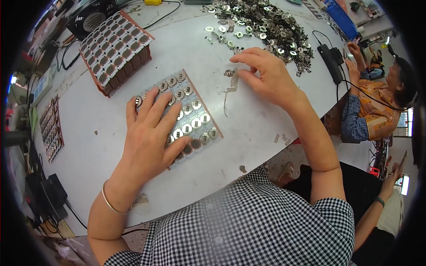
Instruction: Assembling metal contact plates into a grid frame for battery packs.
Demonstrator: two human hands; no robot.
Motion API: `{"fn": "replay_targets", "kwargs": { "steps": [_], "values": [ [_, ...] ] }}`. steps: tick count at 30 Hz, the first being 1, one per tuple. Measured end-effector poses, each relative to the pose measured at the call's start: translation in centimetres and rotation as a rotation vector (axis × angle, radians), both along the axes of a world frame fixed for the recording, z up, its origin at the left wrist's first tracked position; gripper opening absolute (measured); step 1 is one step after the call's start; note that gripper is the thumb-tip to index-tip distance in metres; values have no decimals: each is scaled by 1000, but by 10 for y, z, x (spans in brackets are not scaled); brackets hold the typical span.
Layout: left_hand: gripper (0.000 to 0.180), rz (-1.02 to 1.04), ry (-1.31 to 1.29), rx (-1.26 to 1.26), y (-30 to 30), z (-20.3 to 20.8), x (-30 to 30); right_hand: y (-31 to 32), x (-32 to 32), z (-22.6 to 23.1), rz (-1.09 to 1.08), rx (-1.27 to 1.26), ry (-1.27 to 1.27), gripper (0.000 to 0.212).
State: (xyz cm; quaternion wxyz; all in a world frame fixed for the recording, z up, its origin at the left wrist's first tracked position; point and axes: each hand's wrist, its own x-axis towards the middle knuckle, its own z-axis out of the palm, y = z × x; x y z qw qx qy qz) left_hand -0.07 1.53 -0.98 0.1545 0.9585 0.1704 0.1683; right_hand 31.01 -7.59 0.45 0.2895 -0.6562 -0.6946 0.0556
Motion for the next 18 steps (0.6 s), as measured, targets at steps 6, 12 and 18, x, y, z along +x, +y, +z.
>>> {"fn": "replay_targets", "kwargs": {
  "steps": [6, 12, 18],
  "values": [
    [58, 24, -47, 12, 0, -1, 0, 2, 0, 3, -26, -173, 45, 27],
    [58, 4, -23, -3, 0, 2, 1, 14, 19, -10, 111, -192, 97, 15],
    [57, 21, -57, 16, -1, -4, -1, 13, -14, 23, -38, -495, 470, 12]
  ]
}}
